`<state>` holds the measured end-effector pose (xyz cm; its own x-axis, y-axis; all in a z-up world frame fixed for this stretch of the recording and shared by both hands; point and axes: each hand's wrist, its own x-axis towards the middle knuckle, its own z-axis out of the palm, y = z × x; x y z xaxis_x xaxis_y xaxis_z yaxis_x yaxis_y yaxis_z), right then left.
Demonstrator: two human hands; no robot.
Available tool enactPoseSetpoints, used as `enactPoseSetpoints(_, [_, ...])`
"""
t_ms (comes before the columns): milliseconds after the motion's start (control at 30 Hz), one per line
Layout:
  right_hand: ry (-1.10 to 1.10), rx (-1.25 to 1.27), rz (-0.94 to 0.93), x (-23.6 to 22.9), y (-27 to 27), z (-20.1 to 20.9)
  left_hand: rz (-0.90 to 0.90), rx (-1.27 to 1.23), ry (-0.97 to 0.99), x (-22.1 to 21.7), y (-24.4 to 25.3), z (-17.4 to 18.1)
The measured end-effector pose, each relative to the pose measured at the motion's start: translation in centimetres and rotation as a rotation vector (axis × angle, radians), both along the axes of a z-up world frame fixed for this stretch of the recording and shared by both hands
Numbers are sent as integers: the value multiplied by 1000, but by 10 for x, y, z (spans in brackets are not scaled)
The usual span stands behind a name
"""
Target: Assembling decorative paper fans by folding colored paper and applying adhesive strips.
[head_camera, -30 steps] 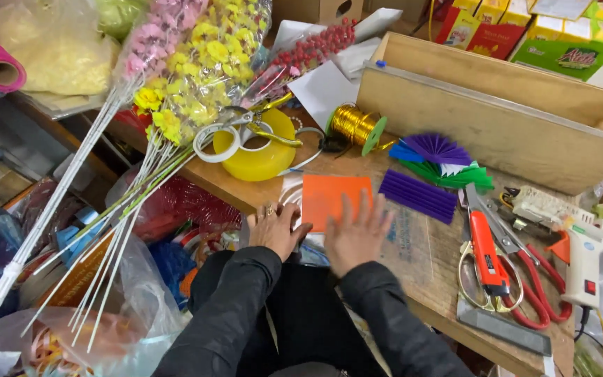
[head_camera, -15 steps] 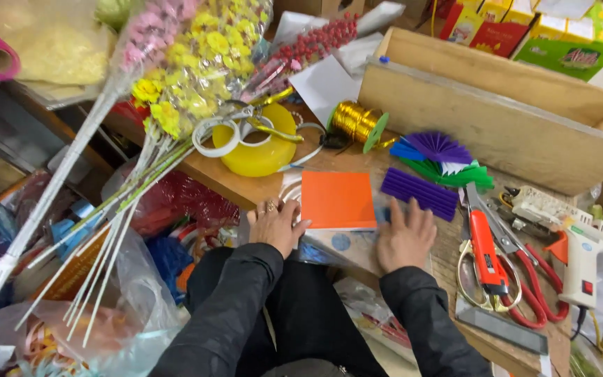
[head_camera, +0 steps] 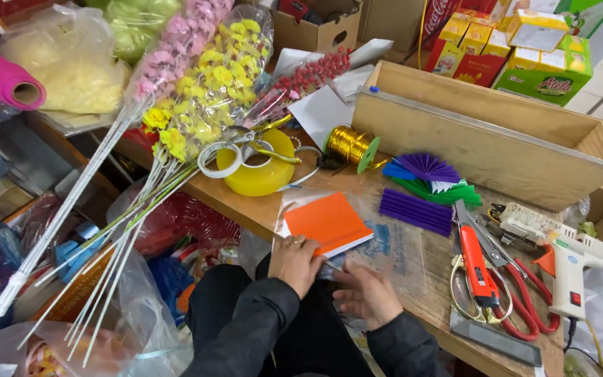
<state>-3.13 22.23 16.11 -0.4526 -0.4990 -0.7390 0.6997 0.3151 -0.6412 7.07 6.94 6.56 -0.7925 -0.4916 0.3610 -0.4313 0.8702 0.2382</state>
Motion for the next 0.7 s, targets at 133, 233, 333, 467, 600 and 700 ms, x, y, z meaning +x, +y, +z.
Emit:
enactPoseSetpoints(133, [93, -23, -19, 0, -23, -38, 172, 127, 205, 2, 37, -9])
enactPoseSetpoints(233, [343, -94, -72, -7, -31, -57, 121, 183, 173, 14, 55, 11])
enactPoseSetpoints(333, [1047, -9, 180, -28, -32, -54, 136, 208, 281, 25, 53, 39])
enactPoseSetpoints(467, [2245, -160, 152, -57, -34, -37, 208, -163, 439, 28, 39, 79])
enactPoseSetpoints(600, [2439, -218, 251, -48, -29, -15, -18, -445, 506, 2, 12, 38])
enactPoseSetpoints(700, [2441, -218, 303, -60, -35, -56, -170, -376, 419, -14, -4, -12])
